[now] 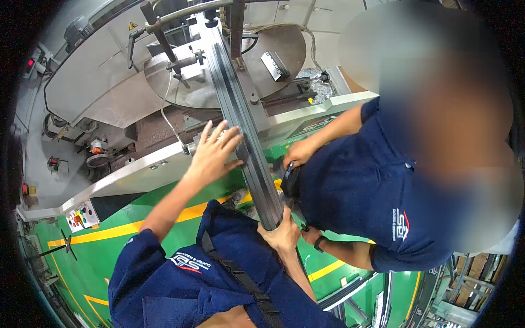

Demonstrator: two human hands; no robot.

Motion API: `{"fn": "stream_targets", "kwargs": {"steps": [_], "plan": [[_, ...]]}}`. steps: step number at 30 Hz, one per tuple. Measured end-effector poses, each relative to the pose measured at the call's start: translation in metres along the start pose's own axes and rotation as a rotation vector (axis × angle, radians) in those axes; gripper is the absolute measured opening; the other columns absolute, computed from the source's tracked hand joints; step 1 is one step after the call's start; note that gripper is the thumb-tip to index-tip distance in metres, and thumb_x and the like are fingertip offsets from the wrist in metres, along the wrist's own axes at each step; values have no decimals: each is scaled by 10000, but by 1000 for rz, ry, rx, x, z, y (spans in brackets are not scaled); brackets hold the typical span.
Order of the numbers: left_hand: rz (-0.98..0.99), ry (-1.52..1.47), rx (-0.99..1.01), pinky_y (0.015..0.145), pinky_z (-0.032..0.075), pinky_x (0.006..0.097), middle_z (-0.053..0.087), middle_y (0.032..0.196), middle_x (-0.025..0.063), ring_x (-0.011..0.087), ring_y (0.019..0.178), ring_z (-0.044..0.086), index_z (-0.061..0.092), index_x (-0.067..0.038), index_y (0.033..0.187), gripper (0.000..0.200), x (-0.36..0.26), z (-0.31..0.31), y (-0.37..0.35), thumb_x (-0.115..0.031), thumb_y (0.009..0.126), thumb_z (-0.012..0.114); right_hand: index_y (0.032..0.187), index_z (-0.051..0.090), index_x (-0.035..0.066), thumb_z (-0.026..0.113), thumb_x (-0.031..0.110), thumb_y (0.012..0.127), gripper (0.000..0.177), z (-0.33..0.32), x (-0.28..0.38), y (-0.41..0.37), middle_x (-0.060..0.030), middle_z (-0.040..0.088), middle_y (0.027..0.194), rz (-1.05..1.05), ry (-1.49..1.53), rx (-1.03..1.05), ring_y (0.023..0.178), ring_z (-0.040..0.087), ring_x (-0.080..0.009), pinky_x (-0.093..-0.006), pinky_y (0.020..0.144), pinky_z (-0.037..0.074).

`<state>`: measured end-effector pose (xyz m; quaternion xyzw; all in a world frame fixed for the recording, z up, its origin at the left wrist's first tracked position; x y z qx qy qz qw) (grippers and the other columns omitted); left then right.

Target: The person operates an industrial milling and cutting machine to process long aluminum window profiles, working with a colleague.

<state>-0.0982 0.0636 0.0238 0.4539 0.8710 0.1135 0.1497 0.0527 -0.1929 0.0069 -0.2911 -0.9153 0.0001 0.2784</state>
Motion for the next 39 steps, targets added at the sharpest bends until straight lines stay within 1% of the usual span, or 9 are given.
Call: {"fn": "stream_targets", "kwargs": {"steps": [11,17,20,22,24,26,30,34,39], "plan": [[259,-174,-35,1240,204,595,633,1193,67,233,1263,557,694,-66,1102,344,58,29,6,-326,878,721,1333,501,74,834,384,631,836,-8,2,3,-278,721,948,108,0,107,898,713,-464,-527,824,567],[285,-201,-101,1231,289,490,597,948,97,253,1042,615,586,-50,817,282,63,37,6,-287,885,721,1325,513,81,833,343,616,821,3,10,-9,-274,706,1007,20,-99,-116,886,707,-467,-542,799,571],[269,-240,-23,1224,293,506,597,969,104,265,1045,614,592,-41,835,304,57,20,6,-318,893,705,1323,514,90,832,327,609,817,2,10,-12,-267,699,1033,100,-72,-40,888,704,-468,-549,789,571],[312,-259,-144,1218,316,498,635,1115,126,285,1146,612,641,-25,1045,311,45,-2,1,-273,879,729,1332,507,98,820,346,617,819,0,9,-14,-269,705,1027,97,-73,-22,888,705,-467,-551,795,572],[220,-348,-278,1139,418,453,626,1130,142,318,1137,611,633,-36,1073,308,18,-7,-21,-217,855,755,1342,497,102,814,360,620,830,-1,8,-13,-272,707,1028,98,-65,-4,885,706,-467,-553,800,571],[-157,-678,-187,1054,474,425,620,1151,138,315,1130,611,630,-36,1113,408,-19,13,-59,-260,822,809,1357,476,90,808,377,623,855,-3,6,-10,-279,708,1030,120,-48,41,882,708,-467,-553,820,568],[-974,-1385,290,987,489,367,584,1301,165,231,1171,590,448,50,1383,727,-73,31,-81,-428,924,749,1351,475,68,833,380,608,882,-4,-4,-9,-279,699,1040,102,-33,78,909,702,-464,-542,839,562],[-1130,-1757,253,995,485,402,544,1383,191,243,1224,574,321,69,1477,864,-79,39,-49,-459,932,734,1348,490,63,878,364,580,911,2,-20,-14,-273,685,1043,78,5,79,937,683,-462,-531,842,551],[-1182,-1746,129,893,552,396,623,1267,166,230,1125,641,350,75,1442,698,-62,51,-27,-291,972,715,1356,499,54,901,343,562,936,-6,-27,-28,-275,680,1057,103,-6,101,955,684,-451,-520,857,548]]}}
Point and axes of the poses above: each hand's wrist, its own y-axis towards the middle knuckle, its own z-axis out of the palm, x = y × z, the point moved 1 cm from there along y, towards the middle knuckle
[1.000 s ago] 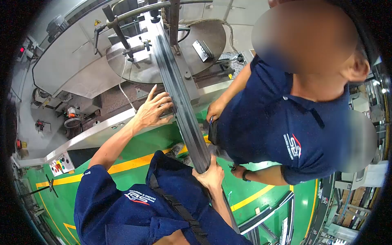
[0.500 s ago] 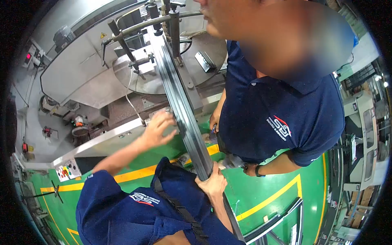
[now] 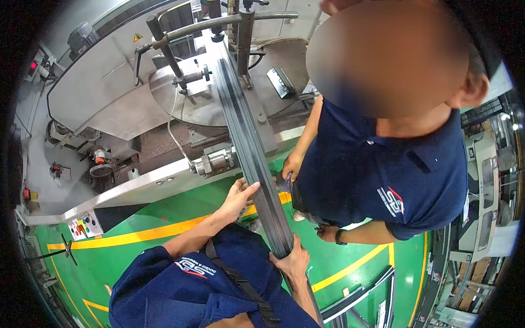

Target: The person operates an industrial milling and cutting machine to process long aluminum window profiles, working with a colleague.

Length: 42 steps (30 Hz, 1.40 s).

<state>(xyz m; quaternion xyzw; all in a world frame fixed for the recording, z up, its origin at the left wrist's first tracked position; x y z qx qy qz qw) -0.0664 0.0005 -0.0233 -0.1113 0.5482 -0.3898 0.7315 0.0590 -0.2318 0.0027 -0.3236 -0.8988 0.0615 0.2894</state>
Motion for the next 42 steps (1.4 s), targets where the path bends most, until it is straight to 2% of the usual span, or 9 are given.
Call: {"fn": "stream_targets", "kwargs": {"steps": [8,12,17,20,24,33,37,38,42], "plan": [[-23,107,62,813,560,358,664,1198,146,200,1062,658,424,58,1339,575,8,-13,11,-275,971,715,1334,499,24,878,333,563,913,-11,-15,-27,-260,689,987,21,-23,17,888,699,-428,-492,828,549],[-22,81,87,834,556,371,674,1195,124,197,1062,660,418,28,1350,564,3,-11,9,-272,974,713,1326,489,33,865,321,573,890,-18,-16,-32,-232,696,911,48,-29,53,839,701,-417,-486,790,546],[-20,49,60,869,550,388,683,1208,98,196,1074,664,410,2,1376,564,-17,-9,10,-267,979,708,1325,477,26,871,296,586,879,-29,-16,-43,-237,695,918,43,1,65,842,702,-421,-489,800,540],[41,39,53,749,539,295,693,1148,13,114,1007,664,479,-71,1321,474,-20,-9,13,-299,975,710,1330,465,19,882,274,595,883,-36,-23,-56,-246,695,935,21,0,68,865,703,-425,-493,808,539],[14,33,61,765,515,286,694,1124,0,88,1046,635,525,-84,1312,447,-26,-5,20,-314,974,707,1330,454,14,897,248,601,885,-40,-35,-75,-257,693,967,22,-90,59,879,703,-432,-494,791,548],[31,1,16,645,400,244,696,1055,-48,43,895,606,606,-148,1213,363,-35,5,15,-342,938,743,1329,425,34,905,240,588,907,-63,-53,-124,-248,682,979,50,-124,81,871,694,-454,-504,788,557],[60,-44,20,537,353,225,704,999,-40,36,736,595,632,-119,1140,327,-37,10,21,-339,932,755,1313,421,24,884,253,576,900,-61,-82,-150,-241,680,963,60,-90,97,840,694,-451,-507,760,567],[42,-60,10,513,391,229,709,999,-21,39,741,623,637,-110,1124,314,-33,9,24,-322,928,761,1312,413,9,877,262,579,903,-61,-86,-155,-241,678,956,71,-98,107,836,695,-452,-500,759,572],[64,-172,55,620,516,248,716,1017,4,68,839,674,644,-95,1117,293,-28,10,26,-289,929,756,1309,412,0,892,284,563,931,-61,-114,-181,-233,677,971,143,-101,169,836,696,-448,-501,761,569]]}}
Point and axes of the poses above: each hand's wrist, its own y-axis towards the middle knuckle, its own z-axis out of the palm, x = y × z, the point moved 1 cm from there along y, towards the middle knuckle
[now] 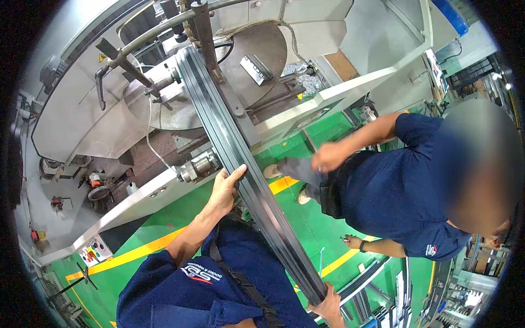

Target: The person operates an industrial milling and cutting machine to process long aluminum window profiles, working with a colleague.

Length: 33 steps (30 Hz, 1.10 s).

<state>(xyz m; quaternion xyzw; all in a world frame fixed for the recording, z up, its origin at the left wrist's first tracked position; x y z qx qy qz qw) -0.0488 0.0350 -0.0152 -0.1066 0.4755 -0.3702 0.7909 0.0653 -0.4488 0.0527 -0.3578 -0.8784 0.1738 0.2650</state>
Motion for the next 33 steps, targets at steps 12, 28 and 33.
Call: {"fn": "stream_targets", "kwargs": {"steps": [12,28,33], "plan": [[10,-385,393,1097,461,600,505,1472,122,315,1287,550,405,-46,1512,850,-15,29,-9,-380,794,715,1346,339,12,957,345,588,1033,-15,-53,-63,-241,664,1034,36,-71,144,931,681,-463,-525,815,510],[20,-281,-59,707,584,379,697,928,58,178,781,675,658,-43,1067,259,-17,45,-50,-156,852,745,1291,593,27,752,278,893,496,-82,-64,23,-187,649,1024,-451,-215,227,915,663,-349,-452,756,536],[125,-135,-292,777,547,327,660,1016,127,177,861,637,485,83,1239,618,1,49,-37,-135,759,807,1242,616,34,727,256,917,409,-146,82,318,-186,645,1014,-1135,-225,845,853,662,-347,-435,710,538]]}}
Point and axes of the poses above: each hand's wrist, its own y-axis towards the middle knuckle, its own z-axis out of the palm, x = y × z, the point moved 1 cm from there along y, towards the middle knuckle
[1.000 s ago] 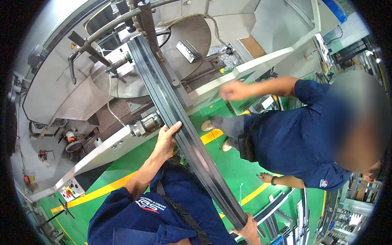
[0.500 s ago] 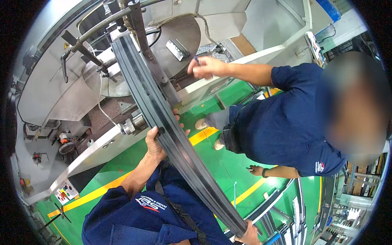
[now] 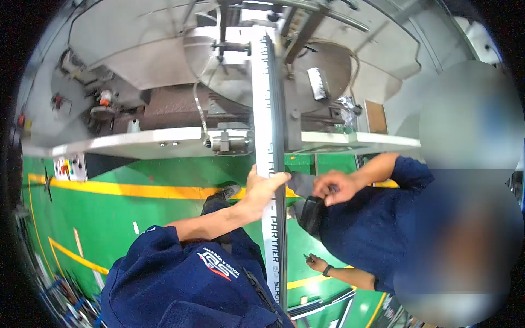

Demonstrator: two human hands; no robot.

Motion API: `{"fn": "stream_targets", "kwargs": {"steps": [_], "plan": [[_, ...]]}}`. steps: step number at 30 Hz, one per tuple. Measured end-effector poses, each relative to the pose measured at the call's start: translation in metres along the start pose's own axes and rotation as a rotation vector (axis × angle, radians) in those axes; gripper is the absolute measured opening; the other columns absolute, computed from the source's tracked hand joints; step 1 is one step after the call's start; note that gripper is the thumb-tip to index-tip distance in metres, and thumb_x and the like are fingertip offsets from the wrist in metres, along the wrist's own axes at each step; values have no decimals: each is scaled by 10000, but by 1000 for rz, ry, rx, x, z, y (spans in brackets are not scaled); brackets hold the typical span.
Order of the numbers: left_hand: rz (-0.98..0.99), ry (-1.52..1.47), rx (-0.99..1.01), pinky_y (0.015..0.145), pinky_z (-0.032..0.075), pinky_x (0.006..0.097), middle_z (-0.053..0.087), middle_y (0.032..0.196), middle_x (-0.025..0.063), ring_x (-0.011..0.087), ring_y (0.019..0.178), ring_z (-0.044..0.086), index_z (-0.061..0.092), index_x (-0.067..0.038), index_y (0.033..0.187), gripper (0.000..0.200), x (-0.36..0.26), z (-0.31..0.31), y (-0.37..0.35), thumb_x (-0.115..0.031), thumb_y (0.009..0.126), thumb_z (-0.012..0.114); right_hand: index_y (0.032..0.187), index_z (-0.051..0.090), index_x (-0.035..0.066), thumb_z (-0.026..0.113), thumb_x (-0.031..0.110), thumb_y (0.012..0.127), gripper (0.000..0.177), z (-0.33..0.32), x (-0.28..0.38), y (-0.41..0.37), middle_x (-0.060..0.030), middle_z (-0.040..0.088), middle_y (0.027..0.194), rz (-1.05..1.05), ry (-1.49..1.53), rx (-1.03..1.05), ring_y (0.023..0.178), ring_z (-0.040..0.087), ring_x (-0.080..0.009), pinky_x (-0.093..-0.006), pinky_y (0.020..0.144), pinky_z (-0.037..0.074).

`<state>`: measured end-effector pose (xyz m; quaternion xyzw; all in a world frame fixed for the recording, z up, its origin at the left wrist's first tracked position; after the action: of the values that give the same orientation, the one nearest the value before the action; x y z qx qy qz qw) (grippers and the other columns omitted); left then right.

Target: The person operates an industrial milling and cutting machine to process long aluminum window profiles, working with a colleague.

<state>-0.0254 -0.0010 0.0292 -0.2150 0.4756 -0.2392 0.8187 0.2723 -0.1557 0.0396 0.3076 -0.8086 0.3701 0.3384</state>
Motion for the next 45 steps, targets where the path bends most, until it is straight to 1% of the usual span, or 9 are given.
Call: {"fn": "stream_targets", "kwargs": {"steps": [4,7,11,23,26,27,30,34,45], "plan": [[-93,116,-50,1043,445,368,528,1275,255,303,1216,536,361,143,1364,865,-18,2,-9,-201,698,795,1203,635,40,707,238,935,340,-124,-73,122,-184,641,1007,-434,112,402,804,661,-345,-421,673,540],[40,299,-274,945,505,344,552,1213,199,256,1096,590,336,124,1373,885,7,7,5,-152,689,826,1159,652,52,688,225,949,274,-123,-81,146,-186,641,1007,-550,40,523,751,657,-350,-415,629,540],[-22,396,-290,1115,392,387,393,1426,259,352,1360,416,292,123,1425,969,-4,8,2,-196,677,819,1121,686,105,690,279,937,253,-108,-109,127,-181,638,985,-600,-338,498,735,655,-340,-422,582,524],[51,556,-289,1098,401,435,333,1437,260,337,1332,439,243,103,1429,1083,2,8,2,-381,713,896,1089,684,98,657,290,948,240,-102,-93,136,-146,617,936,-619,-359,554,638,612,-319,-428,532,484],[135,369,-230,1031,462,395,438,1356,227,277,1245,520,257,83,1411,1044,24,-1,14,-435,756,884,1100,676,94,650,293,947,253,-103,-98,136,-151,607,925,-587,-345,582,634,604,-328,-437,529,478],[91,253,-187,922,524,345,574,1194,169,211,1076,615,326,68,1370,907,14,-6,11,-426,814,844,1104,667,88,641,289,950,255,-105,-95,137,-156,599,911,-574,-345,591,629,600,-337,-446,528,475],[-72,33,18,1020,480,390,583,1253,227,280,1151,611,343,92,1378,964,2,-28,25,-509,794,820,1095,650,87,627,282,957,240,-114,-88,138,-157,586,889,-569,-336,578,619,592,-344,-452,530,470],[-3,-41,161,825,552,302,667,1061,112,149,931,667,537,38,1232,601,-28,-34,34,-401,891,767,1081,641,86,618,282,961,231,-112,-96,144,-157,581,880,-526,-372,614,615,587,-349,-454,534,472],[-51,-146,261,825,580,315,703,1061,118,149,914,693,610,28,1202,622,-44,-43,39,-390,813,859,1095,620,117,590,310,969,232,-105,-112,148,-137,575,921,-535,-457,642,650,597,-331,-433,544,476]]}}
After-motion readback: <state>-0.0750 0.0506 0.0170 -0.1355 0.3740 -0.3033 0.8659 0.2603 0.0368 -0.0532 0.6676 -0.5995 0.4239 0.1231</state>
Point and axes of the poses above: each hand's wrist, its own y-axis towards the middle knuckle, its own z-axis out of the palm, x = y × z, the point moved 1 cm from there along y, towards the middle knuckle
